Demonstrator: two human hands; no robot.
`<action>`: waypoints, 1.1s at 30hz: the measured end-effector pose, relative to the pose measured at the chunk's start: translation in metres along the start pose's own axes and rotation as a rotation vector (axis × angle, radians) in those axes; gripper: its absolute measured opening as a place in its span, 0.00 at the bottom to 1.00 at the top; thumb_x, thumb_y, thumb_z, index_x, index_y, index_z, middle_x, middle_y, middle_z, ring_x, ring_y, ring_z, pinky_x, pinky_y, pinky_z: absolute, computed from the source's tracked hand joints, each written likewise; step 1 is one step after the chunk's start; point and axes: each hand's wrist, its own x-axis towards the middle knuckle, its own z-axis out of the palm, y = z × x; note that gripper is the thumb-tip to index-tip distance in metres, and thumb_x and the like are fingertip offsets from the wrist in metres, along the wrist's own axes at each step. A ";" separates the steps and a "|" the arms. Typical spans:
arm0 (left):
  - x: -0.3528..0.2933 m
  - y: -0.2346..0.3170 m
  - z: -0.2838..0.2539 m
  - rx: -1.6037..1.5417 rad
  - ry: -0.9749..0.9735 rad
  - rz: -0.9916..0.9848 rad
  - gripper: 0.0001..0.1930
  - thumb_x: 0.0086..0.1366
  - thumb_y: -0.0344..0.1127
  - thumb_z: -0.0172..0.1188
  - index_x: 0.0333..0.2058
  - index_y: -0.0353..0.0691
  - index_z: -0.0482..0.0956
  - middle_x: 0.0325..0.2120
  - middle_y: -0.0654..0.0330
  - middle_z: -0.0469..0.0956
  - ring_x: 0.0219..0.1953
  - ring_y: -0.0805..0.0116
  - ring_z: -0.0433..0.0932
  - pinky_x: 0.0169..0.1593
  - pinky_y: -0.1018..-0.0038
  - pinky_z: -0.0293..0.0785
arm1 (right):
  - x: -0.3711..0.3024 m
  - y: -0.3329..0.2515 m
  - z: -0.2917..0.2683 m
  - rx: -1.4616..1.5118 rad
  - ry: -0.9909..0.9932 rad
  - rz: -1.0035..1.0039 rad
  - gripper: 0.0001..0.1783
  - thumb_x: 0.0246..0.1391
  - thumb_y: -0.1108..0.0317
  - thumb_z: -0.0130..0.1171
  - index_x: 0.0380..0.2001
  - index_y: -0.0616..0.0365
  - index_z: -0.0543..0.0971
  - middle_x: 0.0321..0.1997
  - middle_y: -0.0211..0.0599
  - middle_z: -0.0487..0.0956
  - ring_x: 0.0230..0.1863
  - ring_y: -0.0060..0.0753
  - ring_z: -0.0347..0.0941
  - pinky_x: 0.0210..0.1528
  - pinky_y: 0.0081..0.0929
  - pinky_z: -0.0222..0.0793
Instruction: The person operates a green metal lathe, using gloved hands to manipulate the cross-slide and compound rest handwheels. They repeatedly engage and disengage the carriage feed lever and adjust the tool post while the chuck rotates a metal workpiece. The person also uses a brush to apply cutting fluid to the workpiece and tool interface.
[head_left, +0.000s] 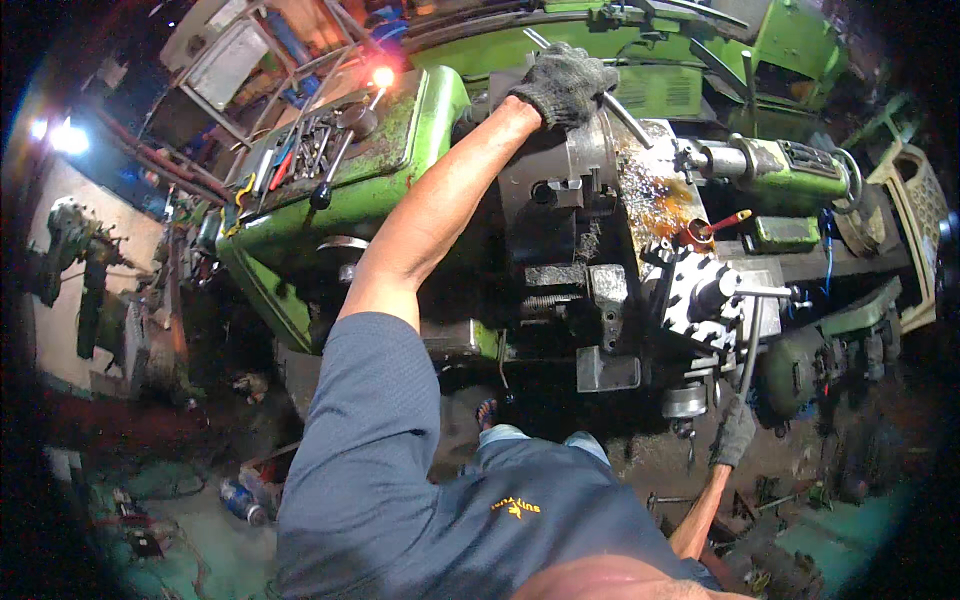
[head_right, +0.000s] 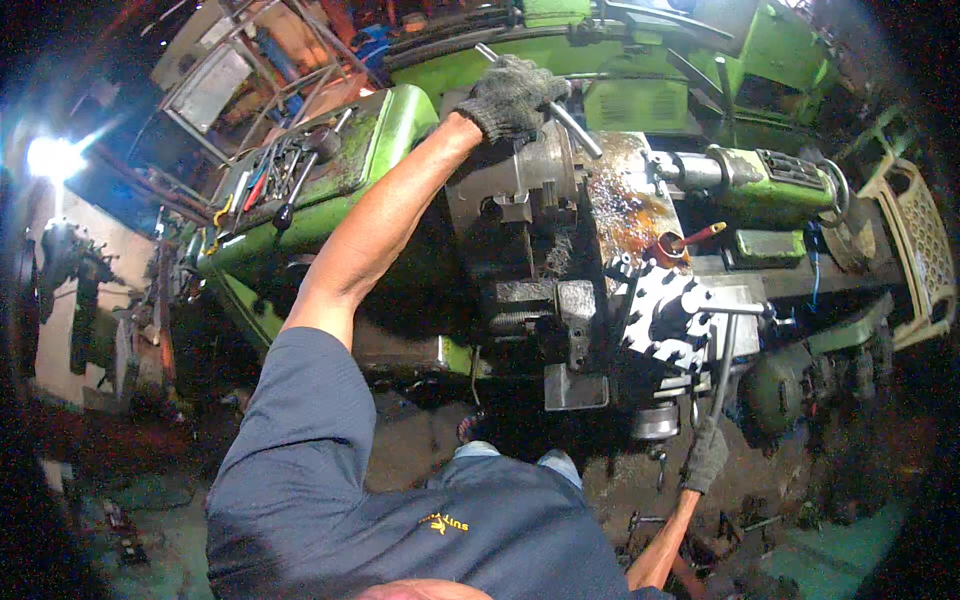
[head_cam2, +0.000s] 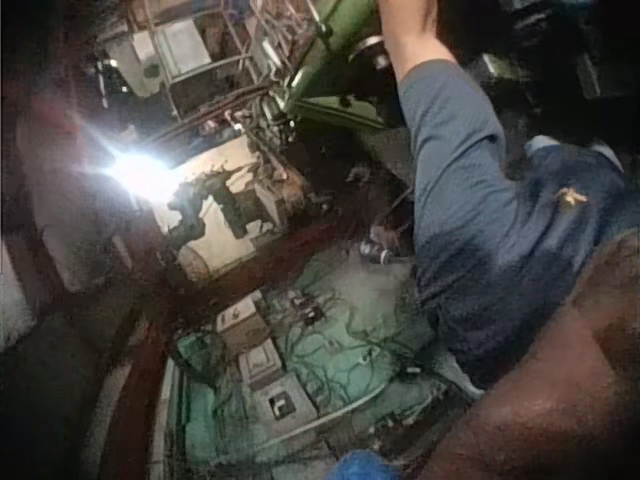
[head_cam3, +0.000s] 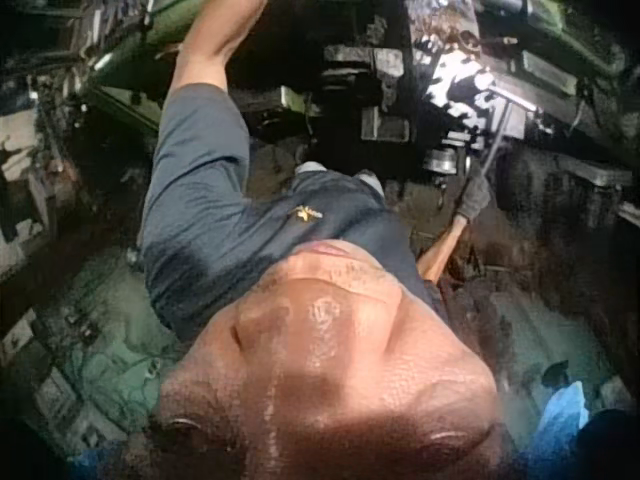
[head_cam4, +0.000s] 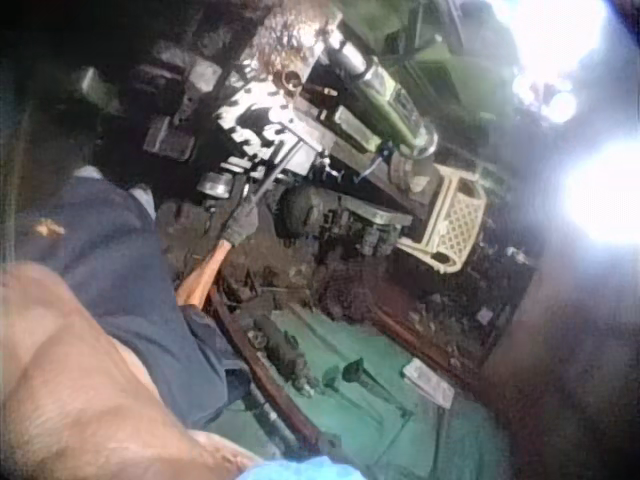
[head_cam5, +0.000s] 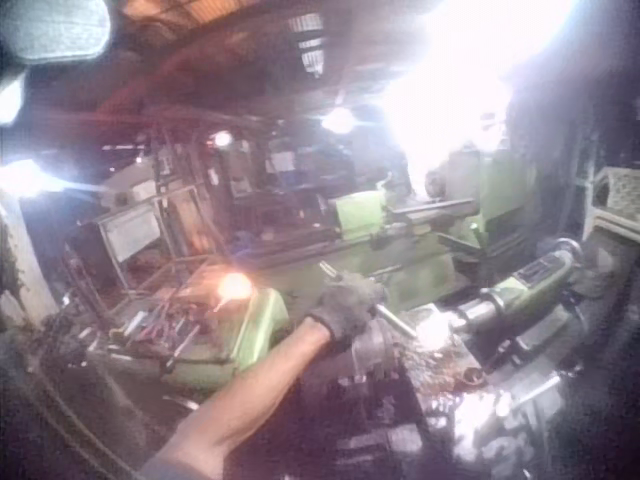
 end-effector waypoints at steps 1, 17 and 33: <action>-0.004 -0.001 -0.004 -0.032 0.022 0.015 0.13 0.47 0.41 0.62 0.33 0.50 0.81 0.27 0.57 0.80 0.35 0.52 0.80 0.40 0.56 0.73 | -0.023 0.000 -0.006 -0.004 0.037 -0.011 0.22 0.65 0.51 0.51 0.30 0.60 0.79 0.22 0.44 0.75 0.24 0.46 0.71 0.32 0.44 0.66; -0.035 0.002 -0.003 -0.155 0.200 0.131 0.29 0.59 0.70 0.53 0.37 0.48 0.84 0.35 0.58 0.81 0.44 0.56 0.78 0.48 0.55 0.68 | -0.080 -0.274 -0.037 0.088 0.130 -0.099 0.22 0.61 0.48 0.59 0.29 0.58 0.78 0.19 0.44 0.72 0.21 0.35 0.68 0.27 0.37 0.64; -0.036 -0.006 0.016 -0.179 0.266 0.192 0.24 0.54 0.62 0.60 0.46 0.61 0.82 0.36 0.61 0.82 0.42 0.55 0.80 0.46 0.55 0.72 | -0.041 -0.306 -0.034 0.468 0.047 -0.130 0.15 0.62 0.58 0.61 0.43 0.58 0.83 0.23 0.33 0.81 0.18 0.18 0.71 0.21 0.24 0.69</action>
